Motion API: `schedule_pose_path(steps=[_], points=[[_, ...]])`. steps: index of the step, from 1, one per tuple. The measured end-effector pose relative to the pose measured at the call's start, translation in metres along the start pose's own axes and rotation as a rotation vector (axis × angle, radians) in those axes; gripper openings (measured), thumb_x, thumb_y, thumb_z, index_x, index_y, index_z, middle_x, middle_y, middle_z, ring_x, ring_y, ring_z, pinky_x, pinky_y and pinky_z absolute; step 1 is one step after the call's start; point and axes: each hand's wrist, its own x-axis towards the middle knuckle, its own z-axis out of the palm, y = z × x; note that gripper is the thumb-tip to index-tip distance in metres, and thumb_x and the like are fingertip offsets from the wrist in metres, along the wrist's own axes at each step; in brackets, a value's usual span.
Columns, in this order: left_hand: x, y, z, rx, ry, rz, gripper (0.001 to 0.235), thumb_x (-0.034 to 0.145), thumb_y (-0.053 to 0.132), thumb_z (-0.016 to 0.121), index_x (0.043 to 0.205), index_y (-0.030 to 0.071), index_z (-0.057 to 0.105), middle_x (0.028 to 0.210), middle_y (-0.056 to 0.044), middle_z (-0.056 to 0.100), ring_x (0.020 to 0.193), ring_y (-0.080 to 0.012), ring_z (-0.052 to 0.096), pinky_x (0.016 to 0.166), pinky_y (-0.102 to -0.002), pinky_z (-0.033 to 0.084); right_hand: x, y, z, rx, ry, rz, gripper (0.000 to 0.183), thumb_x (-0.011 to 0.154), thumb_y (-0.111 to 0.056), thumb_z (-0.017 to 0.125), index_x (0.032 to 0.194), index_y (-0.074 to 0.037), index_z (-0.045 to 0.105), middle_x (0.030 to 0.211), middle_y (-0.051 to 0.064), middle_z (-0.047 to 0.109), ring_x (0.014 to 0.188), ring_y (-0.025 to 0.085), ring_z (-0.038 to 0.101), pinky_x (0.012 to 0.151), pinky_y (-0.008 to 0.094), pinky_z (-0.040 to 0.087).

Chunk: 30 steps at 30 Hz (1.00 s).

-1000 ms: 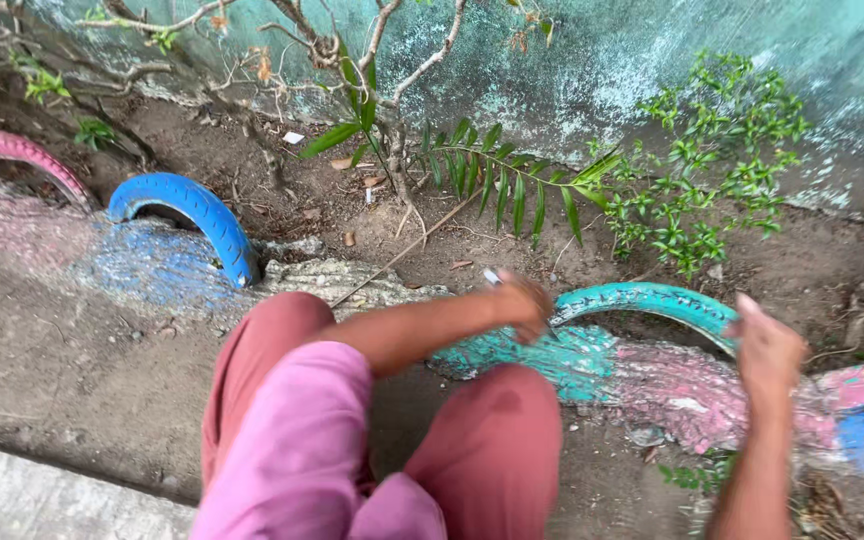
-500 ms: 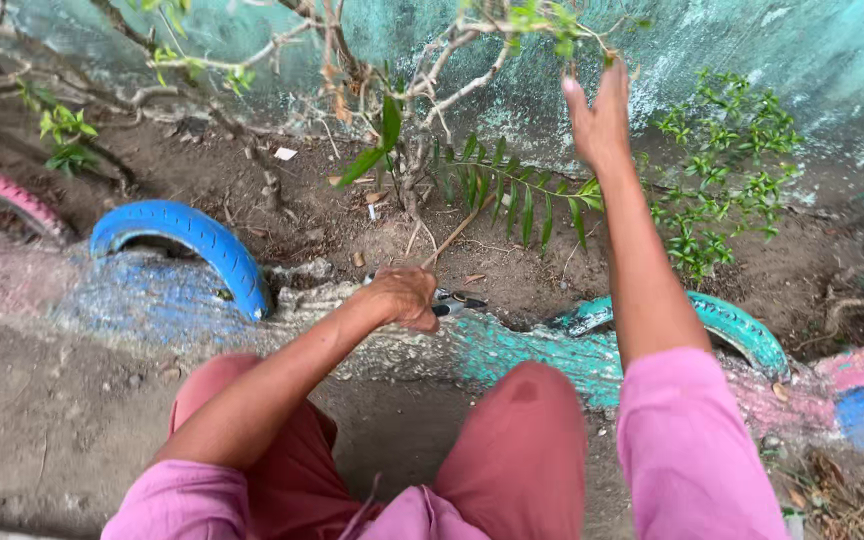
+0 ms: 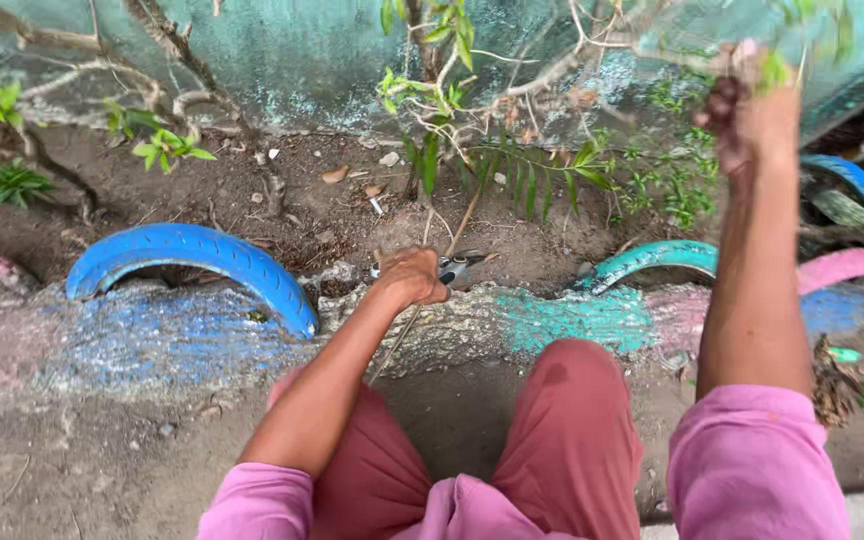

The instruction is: The person trims various plants and vines in a backyard garden using hand shears, clearing away small branches and debris.

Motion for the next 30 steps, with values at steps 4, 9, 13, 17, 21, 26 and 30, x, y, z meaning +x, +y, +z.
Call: schedule_pose_path(steps=[4, 9, 13, 17, 21, 26, 30], points=[[0.020, -0.001, 0.011, 0.010, -0.120, -0.066, 0.037, 0.074, 0.033, 0.073, 0.093, 0.002, 0.077, 0.102, -0.015, 0.080, 0.096, -0.0292, 0.077, 0.084, -0.043, 0.060, -0.107, 0.006, 0.097, -0.704, -0.394, 0.137, 0.020, 0.101, -0.022, 0.056, 0.099, -0.008, 0.070, 0.082, 0.008, 0.068, 0.060, 0.016, 0.068, 0.054, 0.030, 0.055], [0.052, -0.003, 0.028, -0.048, -0.015, -0.053, 0.038, 0.073, 0.030, 0.073, 0.102, 0.006, 0.077, 0.110, -0.021, 0.075, 0.105, -0.0358, 0.072, 0.089, -0.048, 0.055, -0.170, 0.001, 0.177, -1.032, -0.461, -0.774, 0.052, 0.107, -0.016, 0.066, 0.151, 0.000, 0.045, 0.150, 0.025, 0.047, 0.111, 0.035, 0.066, 0.084, 0.037, 0.060], [0.070, -0.008, 0.033, -0.219, -0.052, -0.037, 0.044, 0.073, 0.033, 0.073, 0.105, 0.002, 0.073, 0.110, -0.026, 0.073, 0.102, -0.0385, 0.072, 0.088, -0.046, 0.056, -0.142, -0.006, 0.223, -1.232, -0.450, -1.147, 0.066, 0.106, -0.025, 0.069, 0.149, 0.008, 0.032, 0.147, 0.032, 0.045, 0.128, 0.051, 0.059, 0.105, 0.050, 0.053], [0.072, -0.024, 0.023, -0.391, -0.081, -0.026, 0.041, 0.069, 0.032, 0.072, 0.098, 0.002, 0.073, 0.093, -0.019, 0.073, 0.084, -0.0312, 0.071, 0.075, -0.042, 0.055, -0.121, 0.005, 0.240, -1.321, -0.485, -0.632, 0.039, 0.108, -0.023, 0.062, 0.136, 0.003, 0.054, 0.121, 0.027, 0.064, 0.099, 0.045, 0.067, 0.086, 0.054, 0.054], [0.039, -0.063, 0.003, -0.547, -0.074, -0.084, 0.044, 0.072, 0.039, 0.074, 0.097, 0.003, 0.071, 0.082, -0.008, 0.066, 0.072, -0.0245, 0.063, 0.064, -0.041, 0.050, -0.144, 0.029, 0.193, -1.350, -0.533, -0.410, 0.030, 0.108, -0.029, 0.058, 0.095, -0.002, 0.065, 0.091, 0.022, 0.065, 0.080, 0.041, 0.066, 0.074, 0.054, 0.051], [-0.004, -0.088, -0.028, -0.957, -0.025, -0.047, 0.031, 0.077, 0.022, 0.072, 0.103, 0.004, 0.068, 0.080, -0.004, 0.069, 0.070, -0.0141, 0.065, 0.061, -0.031, 0.052, -0.176, 0.092, 0.109, -1.306, -0.574, -0.471, 0.023, 0.103, -0.025, 0.062, 0.097, -0.003, 0.061, 0.089, 0.022, 0.064, 0.083, 0.045, 0.062, 0.070, 0.054, 0.050], [-0.020, -0.095, -0.042, -1.134, -0.088, 0.069, 0.028, 0.082, 0.016, 0.074, 0.103, 0.000, 0.065, 0.083, -0.006, 0.069, 0.070, -0.0121, 0.065, 0.061, -0.028, 0.055, -0.176, 0.145, 0.059, -1.263, -0.467, -0.533, 0.020, 0.105, -0.024, 0.060, 0.100, -0.004, 0.060, 0.093, 0.022, 0.064, 0.084, 0.045, 0.061, 0.071, 0.054, 0.050]])
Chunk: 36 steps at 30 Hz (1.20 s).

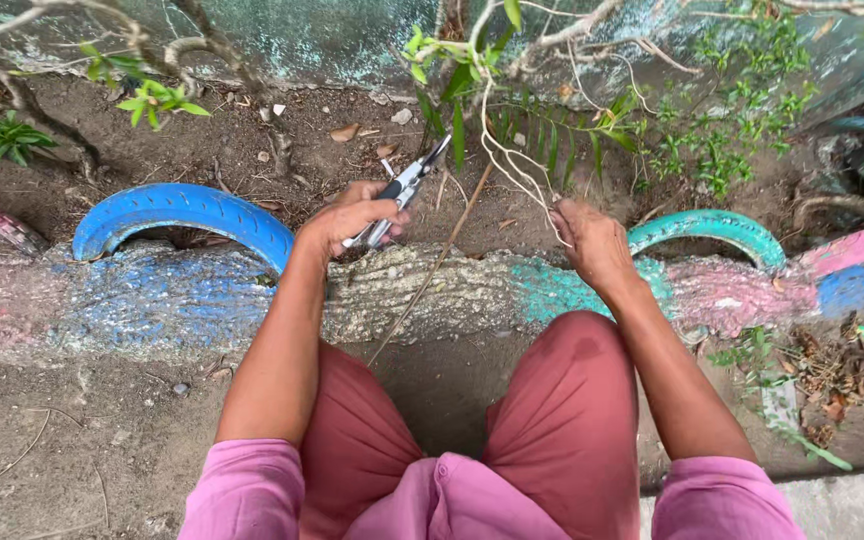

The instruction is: The person trims various plants and vines in a backyard garden using hand shears, clearing away small branches and debris.

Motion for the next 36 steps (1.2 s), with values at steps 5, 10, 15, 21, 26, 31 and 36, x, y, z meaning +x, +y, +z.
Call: schedule_pose_path(steps=[5, 10, 15, 21, 26, 31, 36], points=[[0.009, 0.003, 0.005, 0.022, 0.005, 0.089, 0.030, 0.082, 0.016, 0.070, 0.107, 0.000, 0.066, 0.092, -0.005, 0.074, 0.075, -0.0095, 0.070, 0.066, -0.024, 0.060, -0.008, 0.029, 0.020, -0.106, -0.049, 0.069, 0.021, 0.106, -0.025, 0.060, 0.100, -0.005, 0.059, 0.092, 0.020, 0.062, 0.084, 0.044, 0.062, 0.072, 0.053, 0.051], [0.034, 0.022, 0.013, 0.124, 0.145, 0.044, 0.035, 0.080, 0.015, 0.073, 0.109, -0.003, 0.064, 0.087, -0.009, 0.072, 0.069, -0.0134, 0.069, 0.059, -0.028, 0.061, -0.008, 0.035, 0.016, -0.056, -0.004, 0.016, 0.018, 0.104, -0.024, 0.059, 0.101, -0.006, 0.060, 0.094, 0.018, 0.064, 0.086, 0.040, 0.065, 0.075, 0.052, 0.053], [0.069, 0.067, 0.018, 0.161, 0.315, -0.068, 0.034, 0.077, 0.014, 0.073, 0.107, -0.002, 0.065, 0.083, -0.010, 0.070, 0.064, -0.0156, 0.067, 0.055, -0.032, 0.062, -0.009, 0.036, 0.017, -0.059, 0.007, 0.046, 0.020, 0.106, -0.026, 0.056, 0.102, -0.006, 0.060, 0.096, 0.017, 0.066, 0.086, 0.039, 0.066, 0.075, 0.052, 0.053], [0.095, 0.088, 0.032, -0.143, 0.251, -0.074, 0.024, 0.082, 0.019, 0.067, 0.096, -0.001, 0.064, 0.078, -0.014, 0.073, 0.062, -0.0206, 0.074, 0.052, -0.036, 0.065, -0.010, 0.035, 0.024, 0.024, 0.015, 0.034, 0.022, 0.106, -0.027, 0.057, 0.098, -0.007, 0.061, 0.090, 0.016, 0.066, 0.083, 0.038, 0.065, 0.074, 0.051, 0.054], [0.122, 0.089, 0.029, -0.098, 0.268, -0.028, 0.018, 0.084, 0.014, 0.069, 0.095, 0.001, 0.064, 0.077, -0.012, 0.071, 0.058, -0.0197, 0.071, 0.050, -0.035, 0.063, -0.005, 0.041, 0.032, 0.064, 0.036, 0.018, 0.022, 0.106, -0.026, 0.058, 0.096, -0.006, 0.060, 0.086, 0.017, 0.065, 0.082, 0.038, 0.065, 0.074, 0.050, 0.054], [0.119, 0.067, 0.049, 0.189, 0.541, -0.003, 0.016, 0.091, 0.014, 0.071, 0.096, 0.000, 0.063, 0.072, -0.010, 0.065, 0.049, -0.0153, 0.058, 0.039, -0.032, 0.047, -0.022, 0.050, 0.038, 0.025, 0.098, -0.087, 0.013, 0.100, -0.021, 0.059, 0.101, -0.008, 0.062, 0.092, 0.014, 0.069, 0.080, 0.037, 0.066, 0.076, 0.053, 0.053], [0.065, 0.013, 0.090, 0.118, 0.497, 0.052, 0.024, 0.087, 0.022, 0.075, 0.103, 0.007, 0.064, 0.078, -0.003, 0.068, 0.057, -0.0114, 0.064, 0.051, -0.030, 0.056, -0.035, 0.082, 0.036, 0.506, -0.002, 0.350, 0.016, 0.104, -0.023, 0.060, 0.109, -0.008, 0.065, 0.091, 0.010, 0.065, 0.081, 0.026, 0.062, 0.070, 0.042, 0.050]])
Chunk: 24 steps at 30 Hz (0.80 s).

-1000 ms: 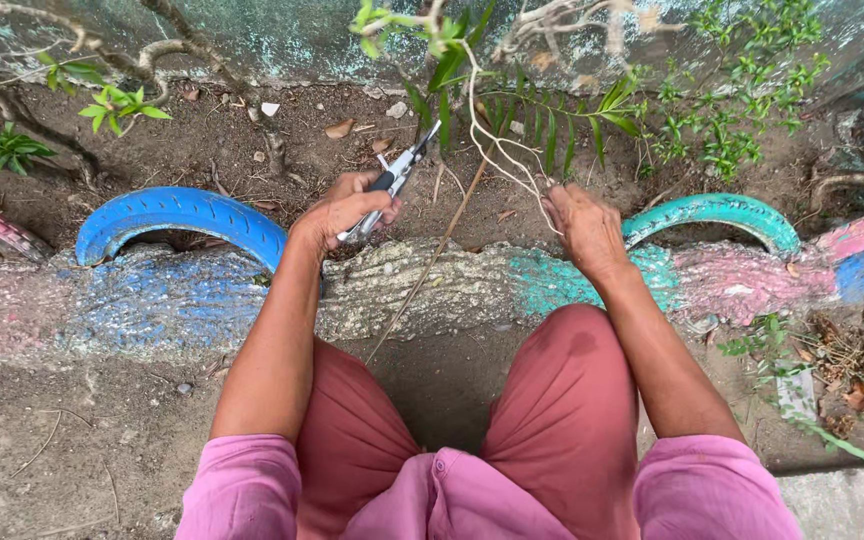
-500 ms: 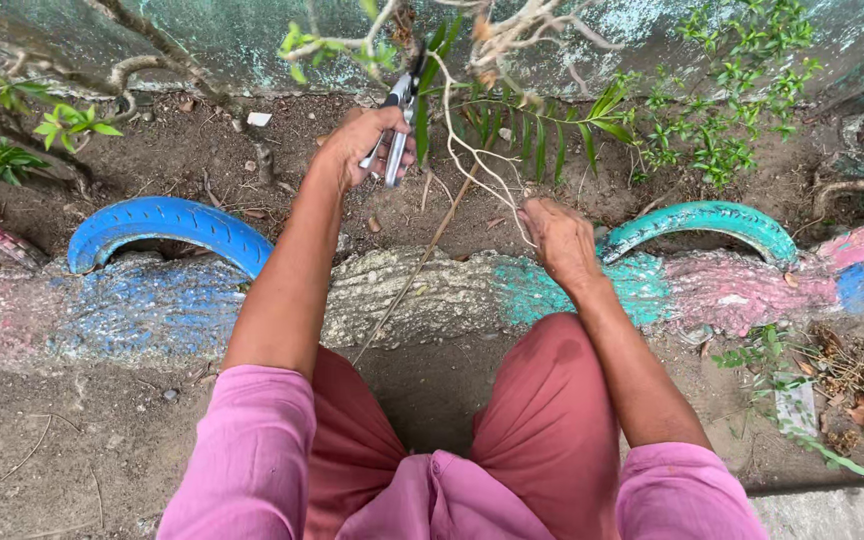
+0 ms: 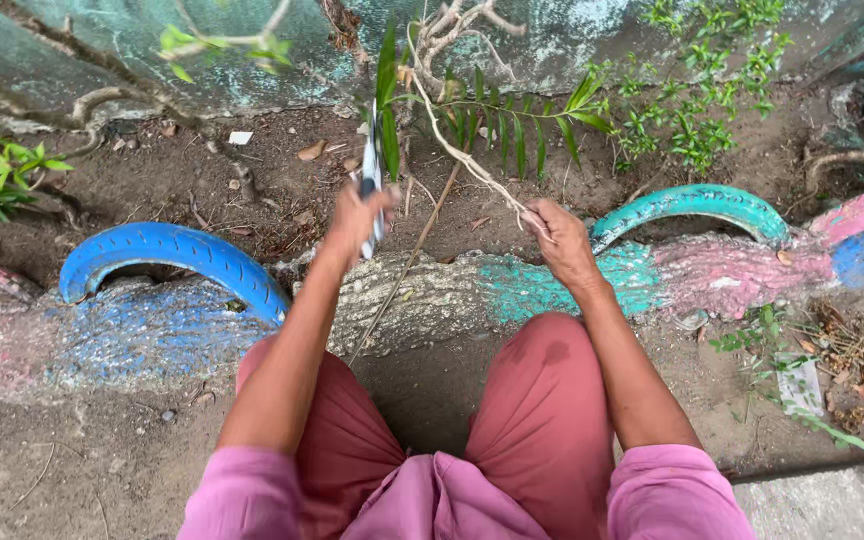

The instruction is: The person trims various plants and vines in a backyard garden using hand shears, clearing away small branches and debris.

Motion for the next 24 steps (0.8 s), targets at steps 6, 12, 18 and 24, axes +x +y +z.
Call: schedule_pose_path(steps=[6, 12, 18, 24], points=[[-0.034, -0.050, 0.041, 0.698, -0.412, -0.215, 0.047, 0.074, 0.036, 0.082, 0.105, 0.004, 0.070, 0.097, -0.017, 0.073, 0.089, -0.0302, 0.070, 0.080, -0.044, 0.055, -0.071, 0.068, -0.038, 0.674, -0.186, 0.136, 0.026, 0.111, -0.029, 0.051, 0.108, -0.005, 0.061, 0.099, 0.004, 0.068, 0.094, 0.015, 0.063, 0.088, 0.032, 0.050], [-0.040, -0.042, 0.073, 0.799, -0.549, -0.068, 0.060, 0.065, 0.045, 0.081, 0.111, 0.008, 0.072, 0.102, -0.016, 0.075, 0.095, -0.0317, 0.071, 0.084, -0.044, 0.053, -0.235, 0.139, -0.061, 0.957, 0.095, 0.453, 0.024, 0.106, -0.030, 0.053, 0.111, -0.008, 0.060, 0.106, 0.006, 0.070, 0.099, 0.021, 0.067, 0.093, 0.040, 0.054], [-0.054, -0.034, 0.101, 0.980, -0.675, -0.065, 0.061, 0.065, 0.048, 0.082, 0.105, 0.001, 0.074, 0.099, -0.019, 0.075, 0.092, -0.0330, 0.072, 0.083, -0.045, 0.055, -0.332, 0.215, -0.135, 0.846, 0.695, 0.552, 0.024, 0.114, -0.035, 0.061, 0.121, -0.012, 0.062, 0.105, 0.010, 0.070, 0.088, 0.026, 0.068, 0.082, 0.043, 0.058], [-0.058, -0.022, 0.103, 0.936, -0.538, -0.076, 0.061, 0.064, 0.048, 0.080, 0.107, 0.004, 0.073, 0.112, -0.020, 0.073, 0.107, -0.0352, 0.069, 0.092, -0.045, 0.054, -0.230, 0.272, -0.229, 0.018, 0.309, 0.926, 0.053, 0.086, -0.024, 0.080, 0.133, -0.011, 0.060, 0.130, 0.014, 0.058, 0.104, 0.028, 0.066, 0.085, 0.045, 0.063]])
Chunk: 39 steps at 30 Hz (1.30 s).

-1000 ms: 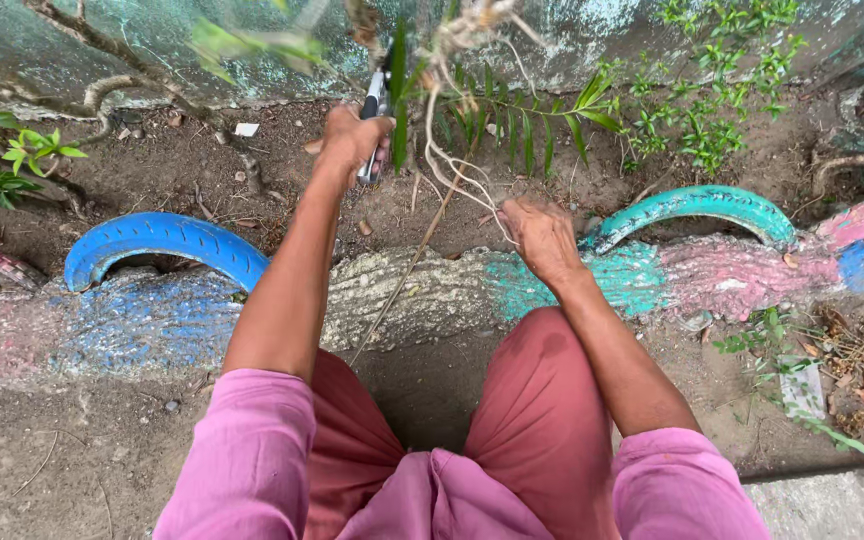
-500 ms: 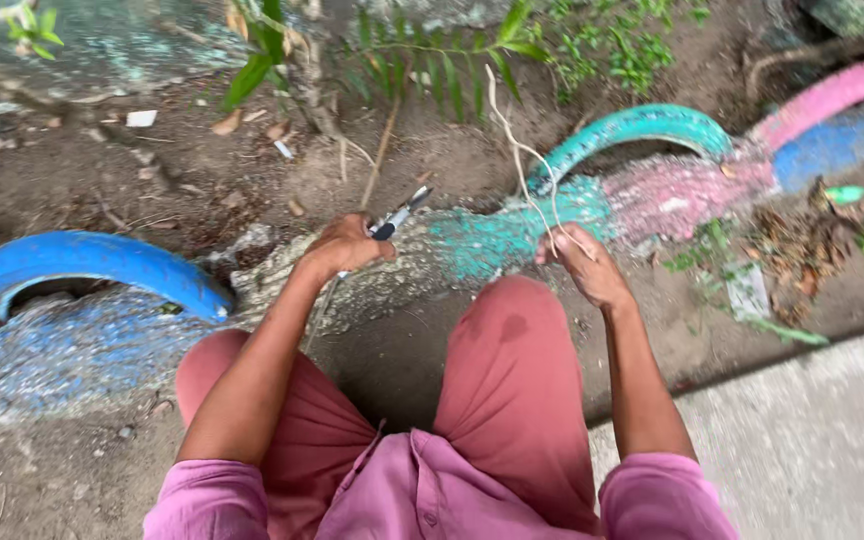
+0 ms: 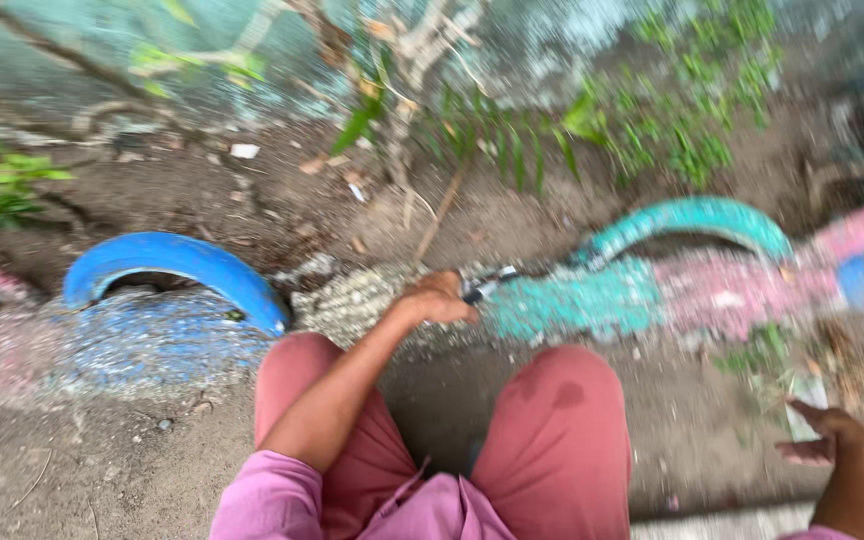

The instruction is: The person trims various plants and vines in a backyard garden using hand shears, clearing away small branches and debris.

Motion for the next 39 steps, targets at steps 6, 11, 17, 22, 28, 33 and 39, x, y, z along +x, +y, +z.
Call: schedule_pose_path(steps=[6, 11, 17, 22, 28, 33, 39], points=[[0.016, -0.039, -0.016, -0.417, 0.196, -0.033, 0.053, 0.069, 0.036, 0.080, 0.107, 0.000, 0.072, 0.086, -0.012, 0.067, 0.076, -0.0247, 0.064, 0.070, -0.041, 0.052, -0.018, -0.158, 0.125, -0.173, -0.521, -0.278, 0.059, 0.097, -0.036, 0.061, 0.150, -0.011, 0.053, 0.134, 0.014, 0.068, 0.110, 0.028, 0.073, 0.094, 0.040, 0.059], [0.008, -0.083, -0.039, -1.165, 0.326, 0.093, 0.041, 0.073, 0.020, 0.072, 0.109, 0.001, 0.065, 0.073, -0.006, 0.065, 0.056, -0.0162, 0.057, 0.051, -0.035, 0.046, -0.142, -0.341, 0.236, -0.174, -0.383, -1.209, 0.037, 0.099, -0.034, 0.063, 0.113, -0.003, 0.075, 0.113, 0.014, 0.076, 0.101, 0.027, 0.073, 0.089, 0.041, 0.057], [-0.027, -0.116, -0.057, -0.951, 0.558, 0.080, 0.045, 0.075, 0.021, 0.071, 0.111, -0.002, 0.060, 0.082, -0.009, 0.067, 0.067, -0.0167, 0.064, 0.060, -0.032, 0.054, -0.239, -0.484, 0.243, 1.071, -1.262, -0.418, 0.057, 0.107, -0.045, 0.050, 0.133, 0.005, 0.060, 0.126, 0.020, 0.068, 0.118, 0.030, 0.066, 0.109, 0.050, 0.053], [-0.044, -0.127, -0.054, -0.853, 0.554, 0.101, 0.051, 0.071, 0.027, 0.075, 0.112, -0.002, 0.063, 0.093, -0.010, 0.069, 0.085, -0.0225, 0.065, 0.077, -0.033, 0.052, -0.270, -0.516, 0.250, 1.302, -1.471, -0.279, 0.062, 0.101, -0.049, 0.049, 0.127, 0.006, 0.061, 0.127, 0.021, 0.067, 0.122, 0.033, 0.065, 0.113, 0.053, 0.050], [-0.040, -0.137, -0.052, -0.845, 0.520, 0.061, 0.052, 0.069, 0.026, 0.076, 0.111, -0.003, 0.063, 0.092, -0.011, 0.067, 0.082, -0.0233, 0.061, 0.076, -0.037, 0.050, -0.261, -0.533, 0.270, 1.524, -1.550, -0.166, 0.026, 0.114, -0.018, 0.051, 0.125, 0.003, 0.061, 0.097, 0.008, 0.065, 0.079, 0.014, 0.062, 0.075, 0.029, 0.057], [-0.034, -0.138, -0.053, -0.963, 0.518, 0.130, 0.052, 0.069, 0.021, 0.075, 0.114, -0.002, 0.062, 0.094, -0.011, 0.069, 0.081, -0.0204, 0.063, 0.072, -0.035, 0.051, -0.237, -0.501, 0.288, 1.193, -1.262, -0.423, 0.023, 0.113, -0.024, 0.056, 0.116, -0.003, 0.065, 0.071, -0.004, 0.048, 0.055, 0.006, 0.038, 0.046, 0.021, 0.039], [-0.044, -0.138, -0.057, -1.043, 0.454, 0.258, 0.050, 0.074, 0.015, 0.074, 0.119, -0.005, 0.064, 0.100, -0.012, 0.074, 0.080, -0.0129, 0.068, 0.066, -0.027, 0.053, -0.226, -0.475, 0.284, 0.925, -0.904, -0.615, 0.026, 0.110, -0.028, 0.057, 0.110, -0.004, 0.068, 0.069, -0.002, 0.048, 0.056, 0.008, 0.040, 0.053, 0.026, 0.042]])
